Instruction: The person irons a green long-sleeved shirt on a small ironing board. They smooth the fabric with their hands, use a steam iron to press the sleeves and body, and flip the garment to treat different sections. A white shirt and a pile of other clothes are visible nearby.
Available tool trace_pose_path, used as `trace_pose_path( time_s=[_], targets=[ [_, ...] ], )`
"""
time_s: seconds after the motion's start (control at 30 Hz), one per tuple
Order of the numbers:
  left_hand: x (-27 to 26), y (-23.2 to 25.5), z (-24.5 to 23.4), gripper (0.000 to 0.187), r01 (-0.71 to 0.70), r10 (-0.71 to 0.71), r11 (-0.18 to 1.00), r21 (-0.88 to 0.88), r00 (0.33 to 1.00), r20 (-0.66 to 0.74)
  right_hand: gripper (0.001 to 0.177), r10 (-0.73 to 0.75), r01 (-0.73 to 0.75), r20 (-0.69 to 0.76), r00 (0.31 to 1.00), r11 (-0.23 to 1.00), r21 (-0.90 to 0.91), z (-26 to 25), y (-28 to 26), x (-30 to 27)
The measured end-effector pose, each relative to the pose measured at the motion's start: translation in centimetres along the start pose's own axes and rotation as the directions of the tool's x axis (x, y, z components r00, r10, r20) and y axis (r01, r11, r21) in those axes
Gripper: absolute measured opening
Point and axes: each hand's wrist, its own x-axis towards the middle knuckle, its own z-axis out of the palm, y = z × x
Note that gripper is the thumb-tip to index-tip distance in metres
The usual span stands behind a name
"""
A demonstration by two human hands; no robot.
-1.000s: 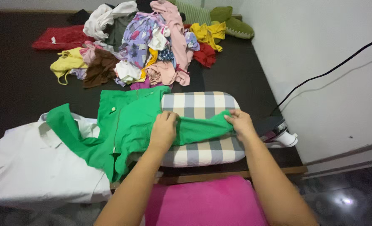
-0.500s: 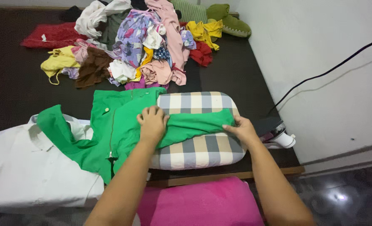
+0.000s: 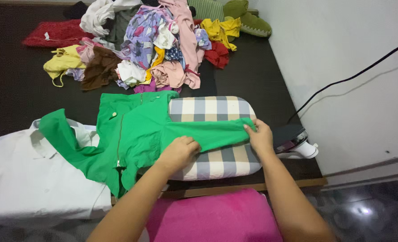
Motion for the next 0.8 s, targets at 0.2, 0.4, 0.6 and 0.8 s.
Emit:
trace_pose_path(
  time_s=[0.2,0.4,0.6,0.8],
  targets=[
    [0.6,1.0,-1.2,0.015,0.099,-0.144,0.976,0.195,0.963,0.228,0.057,-0.037,0.018,-0.053,0.998,0.942,-0.335,1.1,0.6,-1.5],
    [2.3,2.1,1.0,0.047,0.460,-0.470,0.870,0.178,0.883,0.014,0.030,-0.266,0.239,-0.058,0.962,0.928,-0.284,1.8,-2.6,0.5],
    [1.3,2.1,3.8,0.052,0.368,-0.354,0.896,0.248,0.930,-0.102,0.023,-0.058,0.230,0.373,0.926,0.871,-0.435,3.0,-5.9,1.4],
    [1.5,2.7,3.0,0.059,0.343,-0.320,0.897,0.280,0.939,-0.123,0.018,-0.132,0.227,0.220,0.967,0.840,-0.493,3.4,-4.9,2.4]
  ],
)
